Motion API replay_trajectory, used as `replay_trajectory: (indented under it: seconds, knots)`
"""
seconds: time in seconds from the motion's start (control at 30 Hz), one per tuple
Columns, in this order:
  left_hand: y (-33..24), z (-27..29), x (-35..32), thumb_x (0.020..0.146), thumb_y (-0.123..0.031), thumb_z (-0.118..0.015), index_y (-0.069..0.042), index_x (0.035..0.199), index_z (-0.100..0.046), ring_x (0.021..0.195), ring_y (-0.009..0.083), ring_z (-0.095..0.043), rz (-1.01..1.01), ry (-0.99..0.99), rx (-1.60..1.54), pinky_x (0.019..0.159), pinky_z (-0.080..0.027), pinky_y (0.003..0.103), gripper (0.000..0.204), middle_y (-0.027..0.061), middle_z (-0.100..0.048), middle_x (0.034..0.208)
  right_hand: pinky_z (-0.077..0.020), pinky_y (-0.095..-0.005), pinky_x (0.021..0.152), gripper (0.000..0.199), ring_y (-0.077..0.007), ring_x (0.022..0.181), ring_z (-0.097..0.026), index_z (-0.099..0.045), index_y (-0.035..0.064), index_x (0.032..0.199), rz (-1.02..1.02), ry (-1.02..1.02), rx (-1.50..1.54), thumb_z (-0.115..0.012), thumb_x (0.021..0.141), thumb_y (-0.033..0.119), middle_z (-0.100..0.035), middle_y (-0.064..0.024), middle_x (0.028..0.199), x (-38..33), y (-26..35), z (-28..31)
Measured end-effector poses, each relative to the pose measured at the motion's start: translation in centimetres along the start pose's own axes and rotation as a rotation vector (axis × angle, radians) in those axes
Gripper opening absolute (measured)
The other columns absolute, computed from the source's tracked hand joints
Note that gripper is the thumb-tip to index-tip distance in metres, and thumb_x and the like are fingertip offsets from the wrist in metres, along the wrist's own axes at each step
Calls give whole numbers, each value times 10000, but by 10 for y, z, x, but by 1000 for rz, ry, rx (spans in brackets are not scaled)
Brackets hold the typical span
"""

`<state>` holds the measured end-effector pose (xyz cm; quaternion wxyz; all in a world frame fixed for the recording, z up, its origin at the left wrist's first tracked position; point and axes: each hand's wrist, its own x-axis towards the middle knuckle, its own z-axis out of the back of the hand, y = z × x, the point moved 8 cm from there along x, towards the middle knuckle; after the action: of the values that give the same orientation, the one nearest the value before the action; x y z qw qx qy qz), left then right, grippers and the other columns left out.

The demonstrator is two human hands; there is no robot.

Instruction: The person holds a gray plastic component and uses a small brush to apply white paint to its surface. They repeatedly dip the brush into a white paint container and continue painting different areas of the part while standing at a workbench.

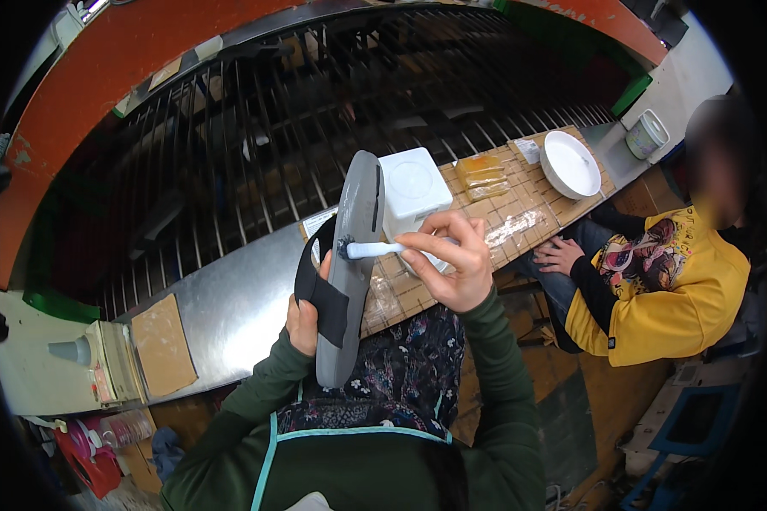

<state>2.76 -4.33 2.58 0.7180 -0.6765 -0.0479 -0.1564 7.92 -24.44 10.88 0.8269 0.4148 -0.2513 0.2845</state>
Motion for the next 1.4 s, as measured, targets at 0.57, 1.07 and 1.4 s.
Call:
replay_trajectory:
  seconds: [0.57,1.07,1.4]
  knots:
    - [7,-9,27,949,-693,-218,78,1505,-151,1312,246,-447,15,7,-203,1068,-365,342,953,205,-382,1476,-428,-267,660,223,-149,744,-541,-759,77,969,41,76,-44,-760,750,38,-596,-64,906,5,5,-10]
    - [9,-14,27,943,-705,-189,43,1517,-157,1314,257,-444,33,-1,-268,1079,-361,361,944,198,-387,1472,-293,-287,703,218,-111,620,-499,-763,119,952,-83,-7,-13,-784,736,142,-610,1,855,10,-6,-2]
    - [11,-20,26,960,-675,-206,47,1521,-121,1336,245,-418,46,13,-302,1088,-350,353,918,190,-345,1500,-290,-301,728,218,-119,673,-532,-761,114,956,27,-37,-189,-784,741,137,-604,-2,861,15,9,7]
